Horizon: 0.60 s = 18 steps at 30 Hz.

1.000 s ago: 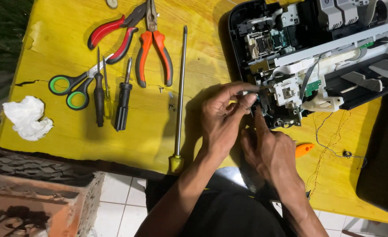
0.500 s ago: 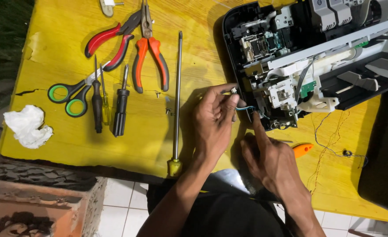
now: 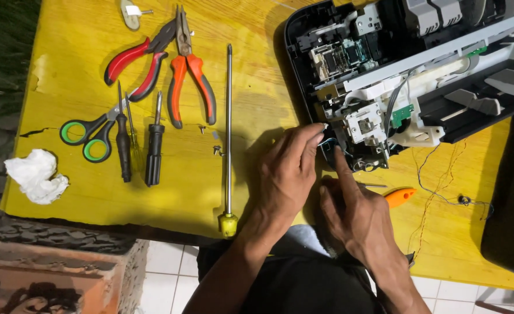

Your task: The person works on the internal mechanism of a disassembled printer placed on a yellow table. They use their hands to manipulate wires and small components within the device, occasionally using a small brush to clean parts. Various tools like pliers and screwdrivers are visible on the table but are not actively used during the clip.

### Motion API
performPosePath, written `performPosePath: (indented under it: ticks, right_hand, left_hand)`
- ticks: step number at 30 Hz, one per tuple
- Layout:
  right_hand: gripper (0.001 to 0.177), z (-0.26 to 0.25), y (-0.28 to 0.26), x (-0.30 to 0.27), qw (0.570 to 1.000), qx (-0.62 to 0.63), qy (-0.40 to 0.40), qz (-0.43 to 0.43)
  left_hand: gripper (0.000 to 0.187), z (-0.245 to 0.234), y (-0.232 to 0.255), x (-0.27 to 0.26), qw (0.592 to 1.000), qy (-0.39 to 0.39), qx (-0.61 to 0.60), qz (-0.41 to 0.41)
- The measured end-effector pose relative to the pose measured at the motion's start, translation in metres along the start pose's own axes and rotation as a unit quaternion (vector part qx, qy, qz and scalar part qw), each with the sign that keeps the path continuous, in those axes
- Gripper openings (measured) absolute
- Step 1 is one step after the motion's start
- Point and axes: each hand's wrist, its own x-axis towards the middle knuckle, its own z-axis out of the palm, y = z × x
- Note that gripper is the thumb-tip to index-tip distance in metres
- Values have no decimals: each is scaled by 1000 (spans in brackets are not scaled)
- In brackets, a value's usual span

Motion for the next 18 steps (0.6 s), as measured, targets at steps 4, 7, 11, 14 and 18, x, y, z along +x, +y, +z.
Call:
performPosePath:
  ticks: [4, 7, 11, 14, 18]
  right_hand:
    - [70, 5, 5, 0, 1000, -2, 7, 2]
    - [67, 5, 5, 1, 1000, -25, 18, 1]
    - [64, 4, 5, 0, 999, -11, 33, -4]
    - [57, 7, 6, -2, 998, -23, 49, -13]
    - [66, 13, 15, -4, 997, -4, 64, -32]
  left_hand:
    - [24, -2, 4, 2, 1000, -13, -20, -9]
    - [20, -2, 4, 2, 1000, 8, -25, -7]
    - [20, -3, 0, 4, 999, 12, 28, 12]
    - [19, -6, 0, 8, 998, 19, 52, 29]
    - [14, -4, 3, 8, 1000, 3, 14, 23]
